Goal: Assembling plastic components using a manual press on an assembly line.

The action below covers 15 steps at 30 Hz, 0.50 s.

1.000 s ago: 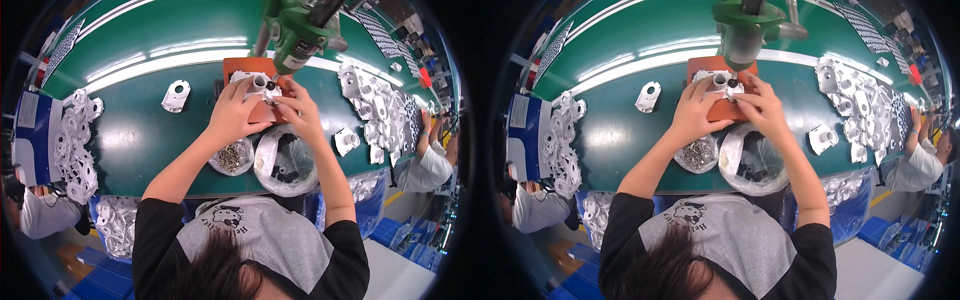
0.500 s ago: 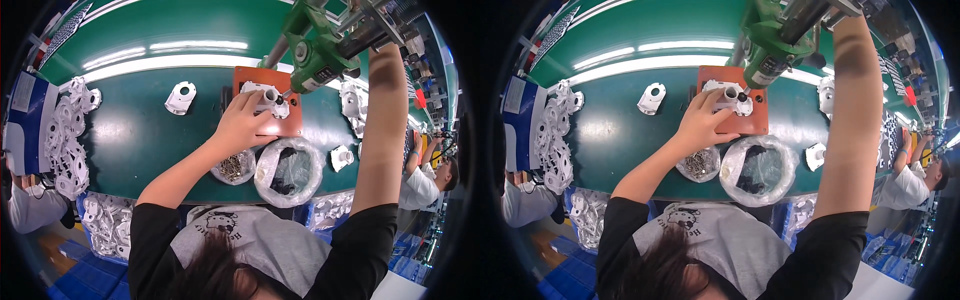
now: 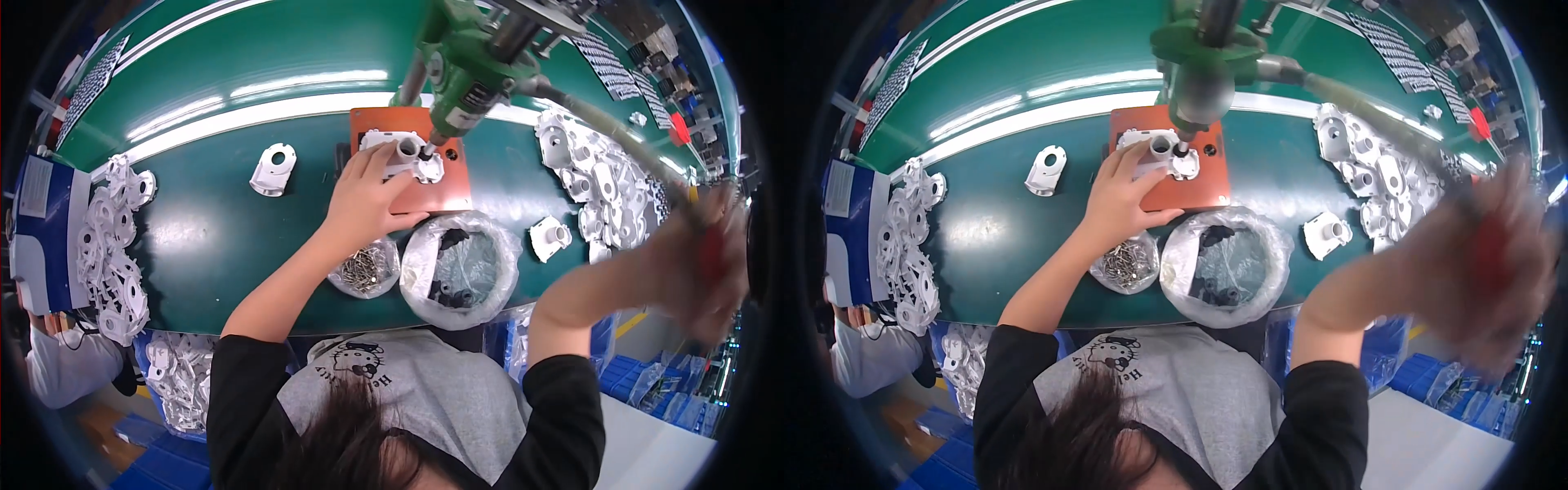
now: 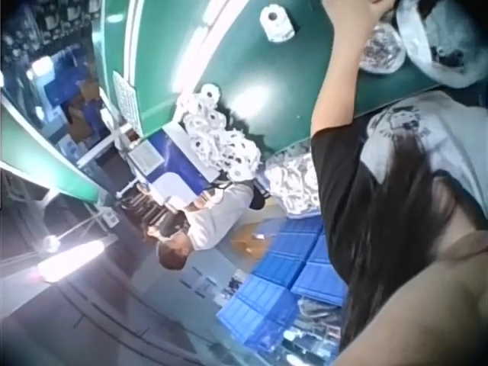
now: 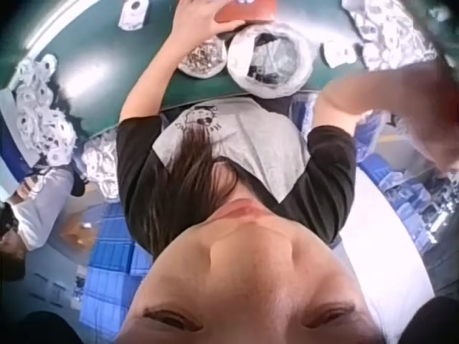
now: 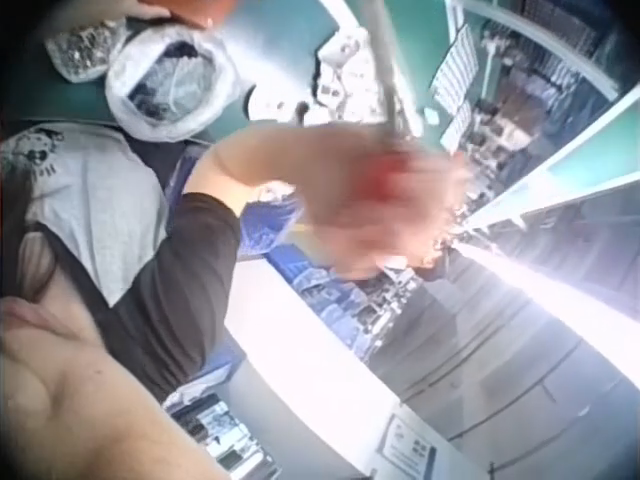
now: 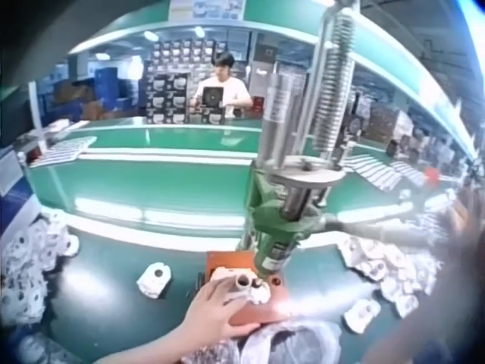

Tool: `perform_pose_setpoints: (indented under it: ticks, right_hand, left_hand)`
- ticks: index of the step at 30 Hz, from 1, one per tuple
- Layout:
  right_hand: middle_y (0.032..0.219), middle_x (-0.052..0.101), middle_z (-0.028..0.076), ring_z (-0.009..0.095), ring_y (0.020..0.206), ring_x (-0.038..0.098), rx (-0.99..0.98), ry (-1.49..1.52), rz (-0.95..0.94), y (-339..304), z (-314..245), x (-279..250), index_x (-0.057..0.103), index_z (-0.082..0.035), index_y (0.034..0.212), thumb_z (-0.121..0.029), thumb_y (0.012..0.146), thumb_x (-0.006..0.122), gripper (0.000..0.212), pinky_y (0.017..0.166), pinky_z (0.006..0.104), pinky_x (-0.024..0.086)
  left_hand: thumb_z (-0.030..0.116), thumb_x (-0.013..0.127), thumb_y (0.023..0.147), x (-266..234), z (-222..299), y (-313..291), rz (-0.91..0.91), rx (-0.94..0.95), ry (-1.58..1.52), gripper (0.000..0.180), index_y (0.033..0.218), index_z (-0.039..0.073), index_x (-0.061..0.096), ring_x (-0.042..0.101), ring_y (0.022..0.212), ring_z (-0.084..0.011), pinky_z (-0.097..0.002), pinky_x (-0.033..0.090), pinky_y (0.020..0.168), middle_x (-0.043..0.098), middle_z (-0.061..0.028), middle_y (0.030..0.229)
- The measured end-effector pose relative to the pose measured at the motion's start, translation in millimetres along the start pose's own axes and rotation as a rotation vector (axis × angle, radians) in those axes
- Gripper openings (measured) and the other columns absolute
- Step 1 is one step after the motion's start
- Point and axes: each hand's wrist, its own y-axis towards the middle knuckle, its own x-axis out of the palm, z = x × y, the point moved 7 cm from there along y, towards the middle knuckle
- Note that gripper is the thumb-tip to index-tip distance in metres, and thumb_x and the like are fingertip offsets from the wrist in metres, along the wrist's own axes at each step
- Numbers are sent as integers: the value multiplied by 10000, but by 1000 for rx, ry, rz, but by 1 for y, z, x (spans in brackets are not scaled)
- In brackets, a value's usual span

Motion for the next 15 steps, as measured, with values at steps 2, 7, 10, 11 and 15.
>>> perform_pose_setpoints:
  ticks: [2,7,10,11,15]
  right_hand:
    - [637,365,-18,168,616,386,-11,57,-45,-100,-32,-49,511,-129,683,-340,766,472,230,1007,488,300]
    - [693,458,-7,200,673,459,34,-524,-296,-176,-26,-18,466,-137,682,-339,881,447,285,736,414,299]
    - [713,570,29,234,724,555,41,-584,-398,-172,-24,-10,508,-104,580,-279,851,512,322,748,410,324]
    - [726,610,35,239,740,587,43,-545,-410,-167,-24,-9,556,-94,546,-242,804,557,298,768,406,334]
    - [738,585,119,298,773,555,182,-136,-303,-117,-2,-10,582,-51,747,-468,855,505,438,922,472,306]
  left_hand:
    - [370,807,592,1,3,4,5,14,5,512,998,94,662,468,1162,-373,-477,401,969,492,-185,1269]
    - [382,802,614,7,11,6,-29,51,61,509,1008,90,666,461,1171,-358,-468,390,983,485,-163,1283]
    - [398,806,625,5,9,2,-20,13,103,600,1095,76,618,475,1148,-367,-461,385,989,499,-154,1265]
    - [398,806,625,3,8,3,-16,34,107,600,1095,76,618,475,1148,-367,-461,385,989,499,-154,1265]
    - [347,703,773,0,-9,7,-82,-271,-145,675,1295,14,436,460,1173,-368,-440,364,1008,513,-172,1254]
